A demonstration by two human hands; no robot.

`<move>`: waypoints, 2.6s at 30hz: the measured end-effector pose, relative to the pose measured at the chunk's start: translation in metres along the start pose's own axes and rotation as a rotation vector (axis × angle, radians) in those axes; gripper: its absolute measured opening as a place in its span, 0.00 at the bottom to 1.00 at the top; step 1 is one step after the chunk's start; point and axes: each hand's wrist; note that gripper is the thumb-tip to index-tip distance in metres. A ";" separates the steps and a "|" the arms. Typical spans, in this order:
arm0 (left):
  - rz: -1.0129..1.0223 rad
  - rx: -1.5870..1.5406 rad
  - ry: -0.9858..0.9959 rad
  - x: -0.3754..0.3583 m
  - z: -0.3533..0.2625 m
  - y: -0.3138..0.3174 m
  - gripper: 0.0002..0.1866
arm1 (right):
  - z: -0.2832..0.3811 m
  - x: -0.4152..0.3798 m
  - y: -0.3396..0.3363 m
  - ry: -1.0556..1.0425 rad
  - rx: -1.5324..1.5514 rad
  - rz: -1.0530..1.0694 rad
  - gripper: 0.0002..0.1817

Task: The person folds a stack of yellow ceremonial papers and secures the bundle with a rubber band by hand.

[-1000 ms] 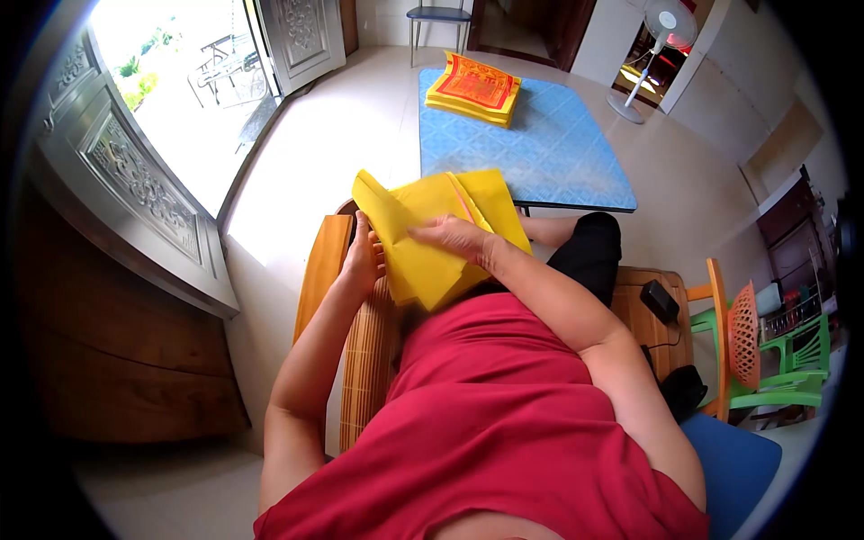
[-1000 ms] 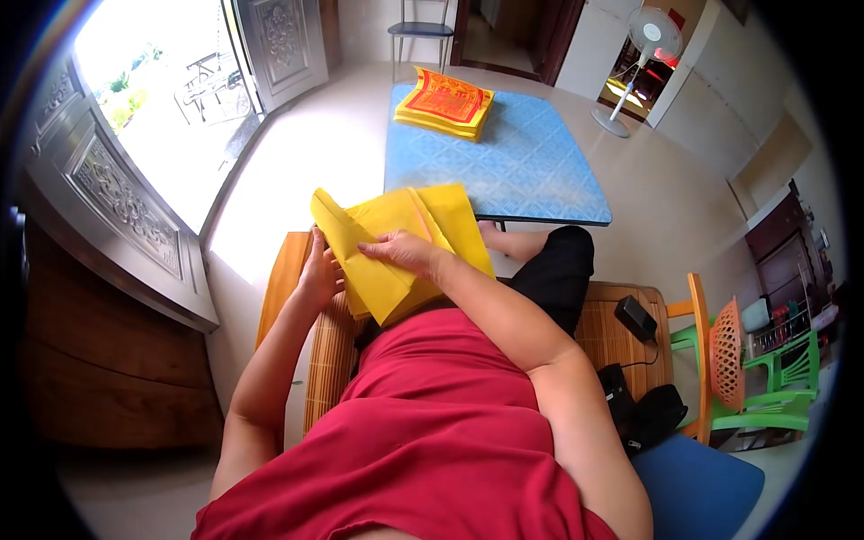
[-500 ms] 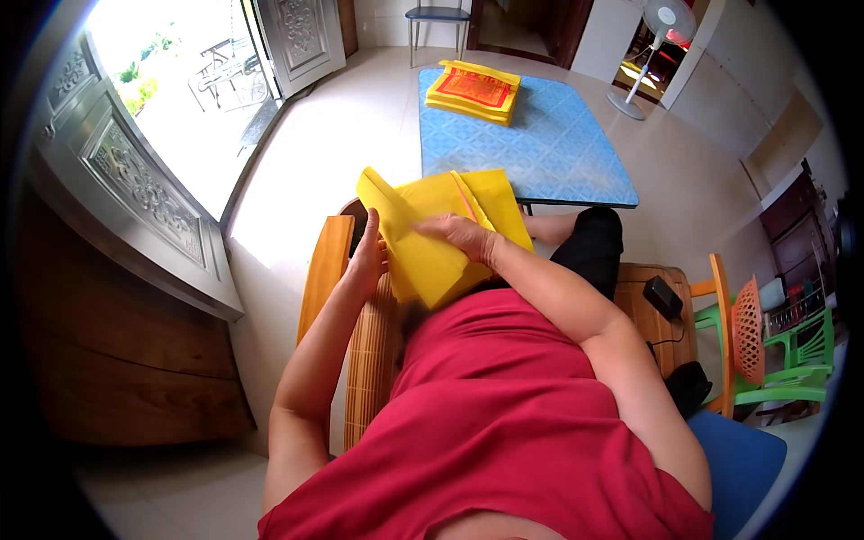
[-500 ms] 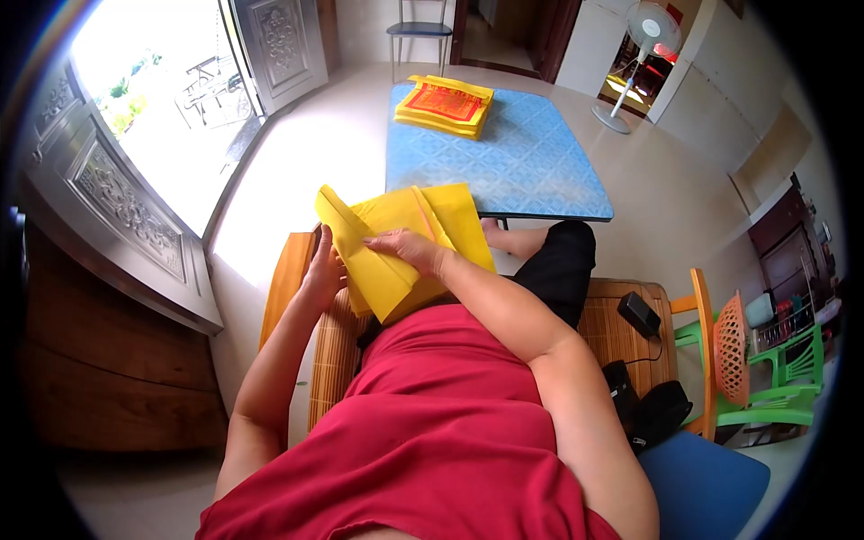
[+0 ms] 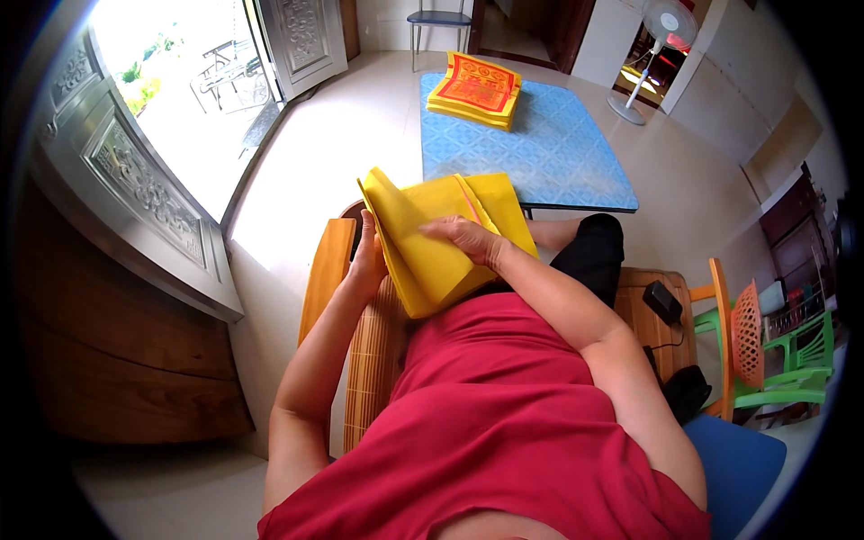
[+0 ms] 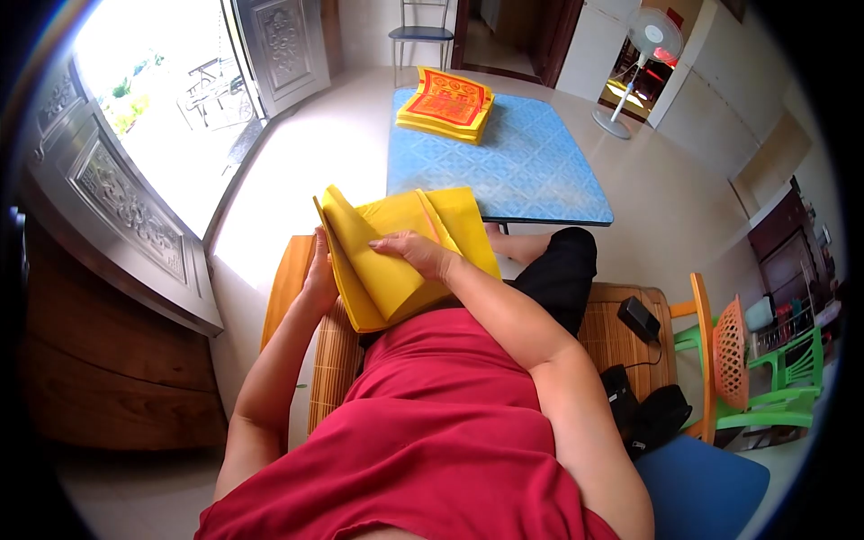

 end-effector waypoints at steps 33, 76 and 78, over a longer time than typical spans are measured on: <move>0.072 -0.335 -0.053 0.000 -0.002 -0.003 0.38 | 0.004 -0.002 0.002 0.045 0.106 0.025 0.20; 0.018 -0.297 -0.057 0.012 0.008 -0.012 0.41 | 0.002 -0.004 -0.001 -0.003 0.100 0.041 0.20; 0.023 -0.297 -0.052 0.012 0.008 -0.012 0.41 | 0.002 -0.004 -0.001 -0.004 0.093 0.041 0.21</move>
Point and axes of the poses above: each hand's wrist, its own x-axis towards the middle knuckle, its own y-axis out of the palm, z = x × y, and after that the axes turned 9 degrees about -z, right-handed
